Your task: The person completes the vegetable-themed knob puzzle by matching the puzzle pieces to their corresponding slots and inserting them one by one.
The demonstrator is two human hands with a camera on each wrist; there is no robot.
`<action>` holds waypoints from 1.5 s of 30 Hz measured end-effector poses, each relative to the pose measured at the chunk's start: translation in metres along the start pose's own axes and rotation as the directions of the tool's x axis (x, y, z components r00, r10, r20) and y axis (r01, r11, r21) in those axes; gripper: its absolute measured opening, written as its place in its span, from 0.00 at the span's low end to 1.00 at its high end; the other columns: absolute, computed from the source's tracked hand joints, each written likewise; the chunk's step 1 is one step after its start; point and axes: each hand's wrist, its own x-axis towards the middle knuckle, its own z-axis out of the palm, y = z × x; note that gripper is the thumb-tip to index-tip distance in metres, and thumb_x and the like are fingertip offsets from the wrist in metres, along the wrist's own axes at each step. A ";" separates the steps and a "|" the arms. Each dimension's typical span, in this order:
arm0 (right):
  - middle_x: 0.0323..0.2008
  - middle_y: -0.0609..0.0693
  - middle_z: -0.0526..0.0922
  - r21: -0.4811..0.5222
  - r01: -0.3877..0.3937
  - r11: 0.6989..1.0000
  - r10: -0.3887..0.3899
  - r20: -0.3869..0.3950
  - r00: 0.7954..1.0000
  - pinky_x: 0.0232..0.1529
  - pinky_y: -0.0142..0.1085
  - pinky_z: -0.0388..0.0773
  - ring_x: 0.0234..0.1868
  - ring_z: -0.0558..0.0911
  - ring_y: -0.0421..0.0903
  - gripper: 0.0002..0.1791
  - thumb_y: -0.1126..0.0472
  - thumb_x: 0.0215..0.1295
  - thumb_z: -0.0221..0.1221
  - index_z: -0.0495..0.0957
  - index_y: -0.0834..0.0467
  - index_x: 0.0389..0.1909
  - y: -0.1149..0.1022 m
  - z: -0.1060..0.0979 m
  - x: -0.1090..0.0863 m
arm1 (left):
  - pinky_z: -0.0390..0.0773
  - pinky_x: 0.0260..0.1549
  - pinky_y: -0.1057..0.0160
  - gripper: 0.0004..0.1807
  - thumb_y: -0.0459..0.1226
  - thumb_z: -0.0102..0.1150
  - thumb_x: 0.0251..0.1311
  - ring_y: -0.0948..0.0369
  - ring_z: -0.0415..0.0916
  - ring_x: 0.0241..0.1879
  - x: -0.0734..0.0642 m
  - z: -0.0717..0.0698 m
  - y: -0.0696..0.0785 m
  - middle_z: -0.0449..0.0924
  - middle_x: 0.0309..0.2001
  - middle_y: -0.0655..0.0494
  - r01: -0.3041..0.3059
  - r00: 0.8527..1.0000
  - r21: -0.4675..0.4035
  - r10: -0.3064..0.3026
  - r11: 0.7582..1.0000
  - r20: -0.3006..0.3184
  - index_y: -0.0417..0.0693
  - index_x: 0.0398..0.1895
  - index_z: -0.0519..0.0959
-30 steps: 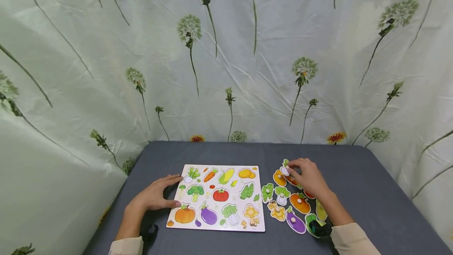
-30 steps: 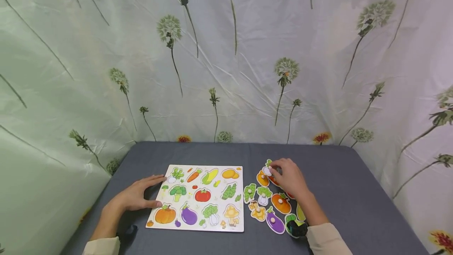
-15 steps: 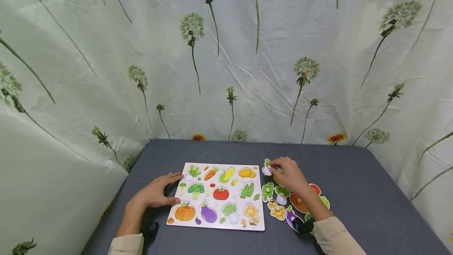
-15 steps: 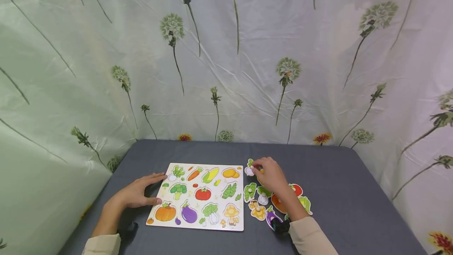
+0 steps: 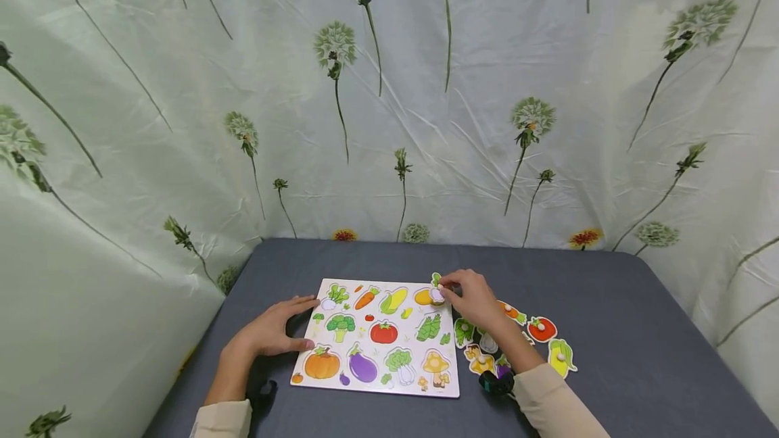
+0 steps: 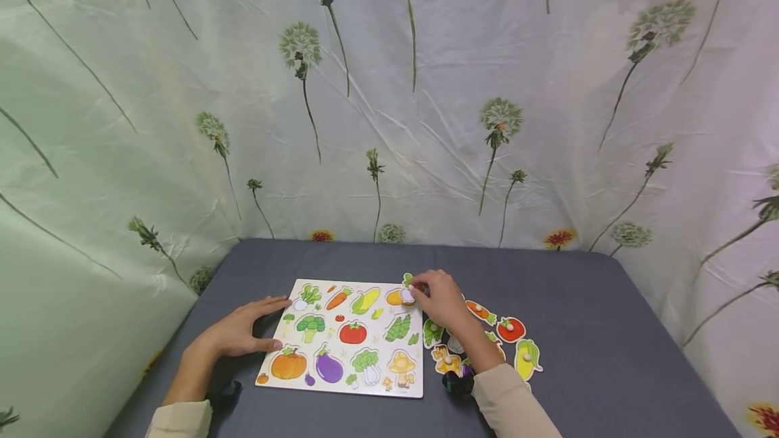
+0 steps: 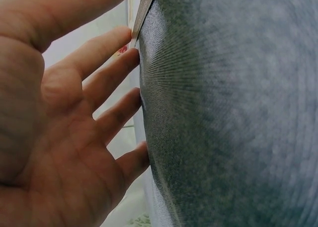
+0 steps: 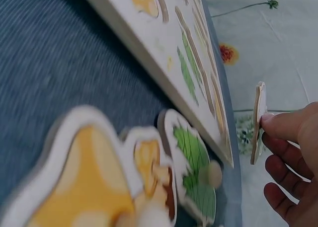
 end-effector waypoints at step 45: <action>0.36 0.47 0.87 0.279 0.053 0.959 -0.093 0.131 0.987 0.40 0.34 0.78 0.37 0.80 0.42 0.08 0.61 0.69 0.66 0.89 0.56 0.46 -0.079 0.093 0.050 | 0.54 0.71 0.25 0.49 0.54 0.78 0.47 0.37 0.53 0.79 0.000 0.004 0.003 0.64 0.78 0.47 0.061 0.998 -0.015 -0.061 0.998 -0.006 0.59 0.76 0.70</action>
